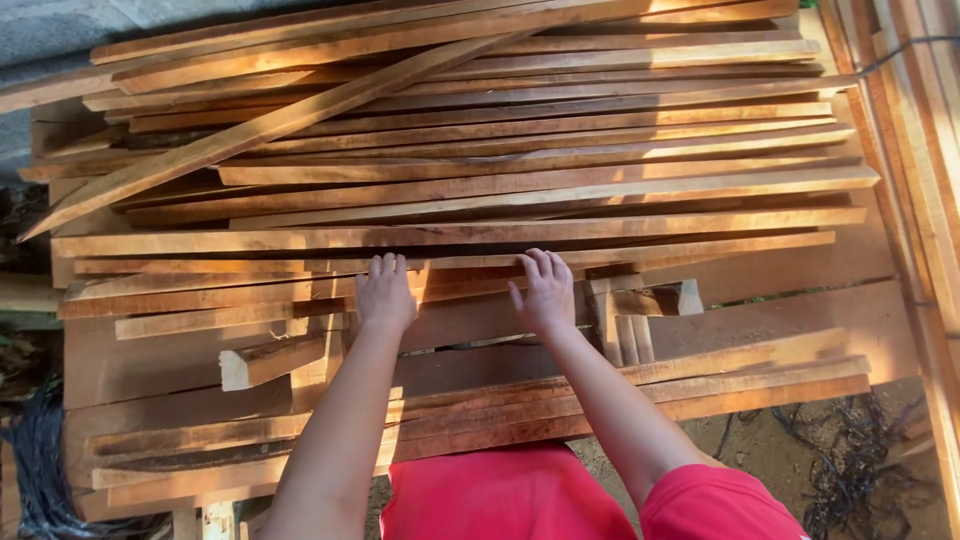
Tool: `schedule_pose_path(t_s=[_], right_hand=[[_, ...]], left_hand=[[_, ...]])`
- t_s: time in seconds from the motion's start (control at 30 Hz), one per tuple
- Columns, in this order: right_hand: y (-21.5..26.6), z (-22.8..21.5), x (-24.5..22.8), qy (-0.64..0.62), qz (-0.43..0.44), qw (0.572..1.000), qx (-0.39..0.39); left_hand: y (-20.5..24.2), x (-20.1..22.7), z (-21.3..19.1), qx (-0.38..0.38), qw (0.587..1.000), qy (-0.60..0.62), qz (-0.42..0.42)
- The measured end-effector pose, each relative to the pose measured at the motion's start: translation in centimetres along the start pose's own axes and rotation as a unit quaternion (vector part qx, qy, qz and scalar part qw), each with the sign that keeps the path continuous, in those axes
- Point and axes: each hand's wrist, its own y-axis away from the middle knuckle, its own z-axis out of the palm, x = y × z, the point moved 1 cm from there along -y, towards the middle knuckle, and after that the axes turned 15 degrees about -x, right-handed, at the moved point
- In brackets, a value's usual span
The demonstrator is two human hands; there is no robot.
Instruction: The person repeatedly picks up individual wooden planks from a pile and places them onto a lower stack, aligning them by hand. The person also briefly lifts a tied bundle of planks and sets it aside before resuming the stacking of individual pieces.
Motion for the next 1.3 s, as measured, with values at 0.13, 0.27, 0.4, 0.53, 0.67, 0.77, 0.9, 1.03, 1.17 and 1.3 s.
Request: schedule_pose_path(t_s=[0.13, 0.27, 0.4, 0.53, 0.67, 0.77, 0.9, 1.03, 1.17, 1.3], right_hand=[[-0.9, 0.2, -0.1, 0.001, 0.013, 1.0, -0.021], [-1.5, 2.1, 1.8, 0.003, -0.023, 0.999, 0.028], [0.8, 3.7, 2.5, 0.015, -0.065, 0.997, 0.027], [2.0, 3.7, 3.0, 0.048, -0.052, 0.997, -0.007], [2.5, 3.3, 3.1, 0.068, -0.068, 0.995, -0.015], [2.3, 3.9, 3.1, 0.076, -0.06, 0.995, -0.013], [1.7, 4.8, 2.7, 0.093, -0.024, 0.995, -0.023], [0.2, 5.4, 2.5, 0.103, 0.002, 0.994, -0.045], [0.8, 5.2, 2.4, 0.133, -0.025, 0.99, -0.027], [1.9, 4.2, 1.3, 0.132, -0.007, 0.99, -0.044]], left_hand=[[-5.8, -1.9, 1.8, -0.076, 0.997, -0.029, -0.006], [-3.8, -0.4, -0.5, 0.001, 0.999, -0.035, 0.011], [0.3, 1.4, 0.8, 0.132, 0.988, -0.022, 0.08], [1.8, 0.4, 3.4, 0.078, 0.992, 0.014, 0.095], [1.7, -0.3, 4.2, 0.005, 0.997, -0.014, 0.072], [1.6, -0.1, 3.7, 0.0, 0.998, -0.034, 0.052], [0.4, 0.9, 3.0, 0.029, 0.999, -0.03, 0.029], [-0.2, 1.0, 4.1, 0.059, 0.998, -0.022, 0.023], [-1.3, 1.1, 4.7, 0.063, 0.998, -0.024, 0.018], [0.5, 1.6, 3.4, 0.066, 0.997, -0.027, 0.017]])
